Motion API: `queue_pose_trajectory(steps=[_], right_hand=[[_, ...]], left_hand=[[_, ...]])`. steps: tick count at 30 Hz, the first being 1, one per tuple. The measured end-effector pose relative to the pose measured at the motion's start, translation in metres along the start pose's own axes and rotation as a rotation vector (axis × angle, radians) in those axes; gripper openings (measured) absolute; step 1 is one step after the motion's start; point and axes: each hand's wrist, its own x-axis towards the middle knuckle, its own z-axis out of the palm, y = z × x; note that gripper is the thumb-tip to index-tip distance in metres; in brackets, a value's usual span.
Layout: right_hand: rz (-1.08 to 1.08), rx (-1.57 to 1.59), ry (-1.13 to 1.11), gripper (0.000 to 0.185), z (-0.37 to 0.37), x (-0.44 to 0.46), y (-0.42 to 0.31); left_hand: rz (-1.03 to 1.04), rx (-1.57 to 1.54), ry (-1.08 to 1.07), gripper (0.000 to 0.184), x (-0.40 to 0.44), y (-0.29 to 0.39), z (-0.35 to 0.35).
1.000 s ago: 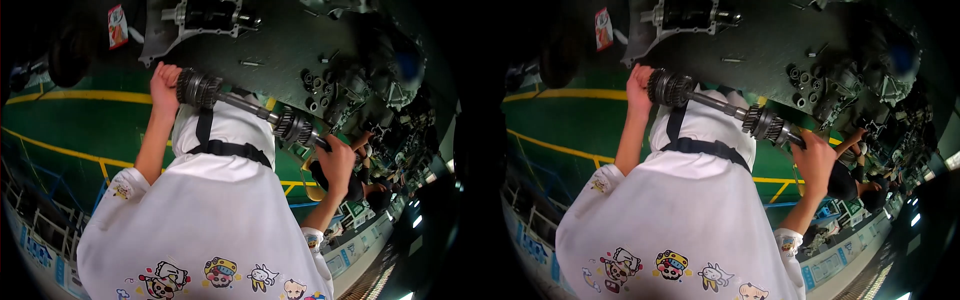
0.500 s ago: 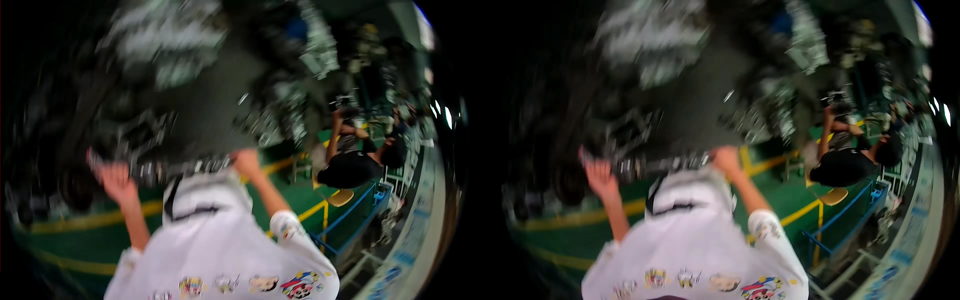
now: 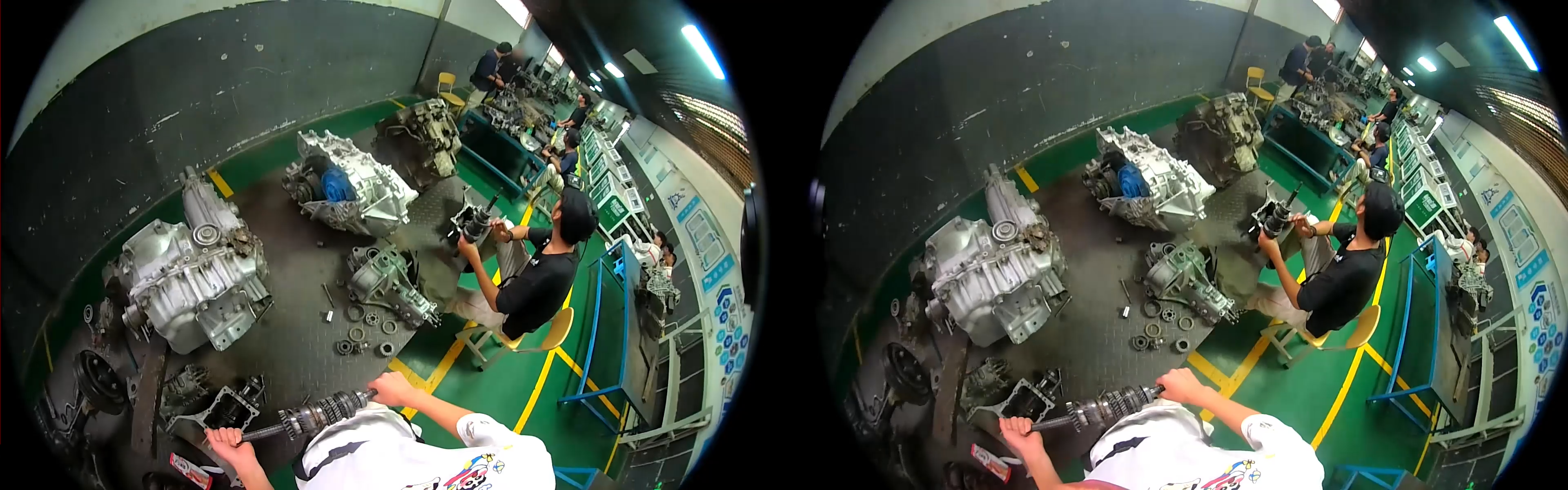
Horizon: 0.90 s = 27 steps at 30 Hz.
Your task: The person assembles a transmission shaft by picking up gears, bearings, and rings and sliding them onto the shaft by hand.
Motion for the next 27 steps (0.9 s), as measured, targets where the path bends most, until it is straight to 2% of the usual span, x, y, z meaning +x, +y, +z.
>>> queue_pose_trajectory(steps=[11,27], right_hand=[[0.126,0.030,-0.022,0.023,-0.022,-0.032,-0.024],[0.116,0.028,-0.037,0.025,-0.009,-0.037,-0.029]], left_hand=[[-0.031,0.075,0.010,0.051,0.016,-0.013,-0.008],[-0.021,0.100,0.025,0.052,0.012,-0.007,-0.012]])
